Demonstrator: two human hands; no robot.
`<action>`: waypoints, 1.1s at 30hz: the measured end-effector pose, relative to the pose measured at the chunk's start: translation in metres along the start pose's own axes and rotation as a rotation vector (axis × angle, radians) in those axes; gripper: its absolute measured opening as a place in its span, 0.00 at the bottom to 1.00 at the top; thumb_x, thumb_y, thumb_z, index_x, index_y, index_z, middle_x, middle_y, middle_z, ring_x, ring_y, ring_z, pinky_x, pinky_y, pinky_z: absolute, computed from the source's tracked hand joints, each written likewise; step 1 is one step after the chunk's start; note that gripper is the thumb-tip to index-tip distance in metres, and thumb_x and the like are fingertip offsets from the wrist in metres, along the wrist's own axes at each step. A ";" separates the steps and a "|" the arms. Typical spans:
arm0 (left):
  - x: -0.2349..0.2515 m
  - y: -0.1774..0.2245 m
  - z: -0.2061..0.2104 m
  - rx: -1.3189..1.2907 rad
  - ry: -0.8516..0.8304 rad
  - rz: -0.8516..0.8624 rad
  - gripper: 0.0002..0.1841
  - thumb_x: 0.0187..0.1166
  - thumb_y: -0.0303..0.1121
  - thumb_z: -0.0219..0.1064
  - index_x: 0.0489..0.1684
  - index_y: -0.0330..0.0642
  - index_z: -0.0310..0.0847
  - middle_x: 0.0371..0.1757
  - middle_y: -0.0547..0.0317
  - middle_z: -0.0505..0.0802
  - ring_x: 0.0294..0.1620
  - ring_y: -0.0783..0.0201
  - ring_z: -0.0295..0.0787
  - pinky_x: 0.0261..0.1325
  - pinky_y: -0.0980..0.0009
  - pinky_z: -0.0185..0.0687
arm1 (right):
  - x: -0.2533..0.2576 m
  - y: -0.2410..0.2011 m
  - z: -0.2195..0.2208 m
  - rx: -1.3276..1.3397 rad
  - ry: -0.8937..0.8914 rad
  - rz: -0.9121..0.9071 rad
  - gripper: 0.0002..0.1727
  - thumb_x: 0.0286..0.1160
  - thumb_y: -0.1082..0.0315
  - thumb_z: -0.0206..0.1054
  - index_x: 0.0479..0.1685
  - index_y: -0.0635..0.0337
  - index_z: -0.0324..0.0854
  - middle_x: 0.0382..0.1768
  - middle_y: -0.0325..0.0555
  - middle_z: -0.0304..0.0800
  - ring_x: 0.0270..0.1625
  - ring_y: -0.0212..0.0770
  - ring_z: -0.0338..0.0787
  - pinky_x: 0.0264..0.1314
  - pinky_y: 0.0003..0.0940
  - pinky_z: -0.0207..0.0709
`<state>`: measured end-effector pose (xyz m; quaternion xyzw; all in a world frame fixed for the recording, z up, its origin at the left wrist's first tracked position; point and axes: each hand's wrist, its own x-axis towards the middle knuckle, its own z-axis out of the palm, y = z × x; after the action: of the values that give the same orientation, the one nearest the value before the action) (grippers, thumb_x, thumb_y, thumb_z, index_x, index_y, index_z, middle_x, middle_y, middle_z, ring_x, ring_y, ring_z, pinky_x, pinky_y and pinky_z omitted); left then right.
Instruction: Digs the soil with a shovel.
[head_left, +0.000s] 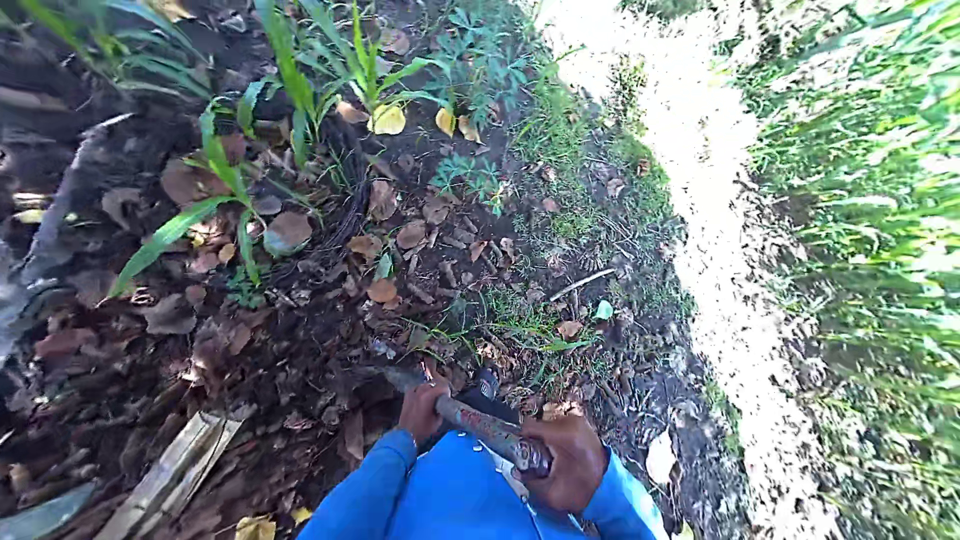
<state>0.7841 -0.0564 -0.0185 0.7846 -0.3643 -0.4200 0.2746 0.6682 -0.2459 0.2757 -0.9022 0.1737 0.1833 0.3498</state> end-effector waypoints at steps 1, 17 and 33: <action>0.010 0.003 -0.003 0.014 -0.050 0.050 0.19 0.63 0.32 0.77 0.55 0.44 0.91 0.60 0.43 0.93 0.68 0.39 0.86 0.73 0.33 0.73 | -0.005 0.001 0.000 0.035 0.030 0.034 0.18 0.53 0.58 0.83 0.41 0.58 0.91 0.25 0.52 0.93 0.31 0.54 0.94 0.35 0.63 0.85; 0.039 0.050 -0.064 -0.096 -0.132 -0.274 0.27 0.83 0.30 0.65 0.82 0.33 0.68 0.66 0.34 0.89 0.70 0.39 0.86 0.76 0.42 0.77 | 0.100 0.025 0.072 0.284 -0.072 0.437 0.35 0.67 0.50 0.77 0.75 0.54 0.79 0.57 0.59 0.92 0.62 0.61 0.91 0.67 0.66 0.79; 0.017 0.141 -0.062 -0.522 -0.179 -0.098 0.16 0.91 0.32 0.47 0.59 0.32 0.78 0.39 0.62 0.91 0.38 0.71 0.89 0.45 0.69 0.89 | 0.084 0.097 0.091 0.436 0.560 0.116 0.25 0.87 0.46 0.58 0.50 0.60 0.88 0.36 0.55 0.95 0.44 0.57 0.95 0.50 0.66 0.85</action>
<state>0.7954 -0.1443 0.1085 0.6638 -0.2280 -0.5800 0.4135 0.6792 -0.2656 0.1196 -0.8102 0.3490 -0.0928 0.4618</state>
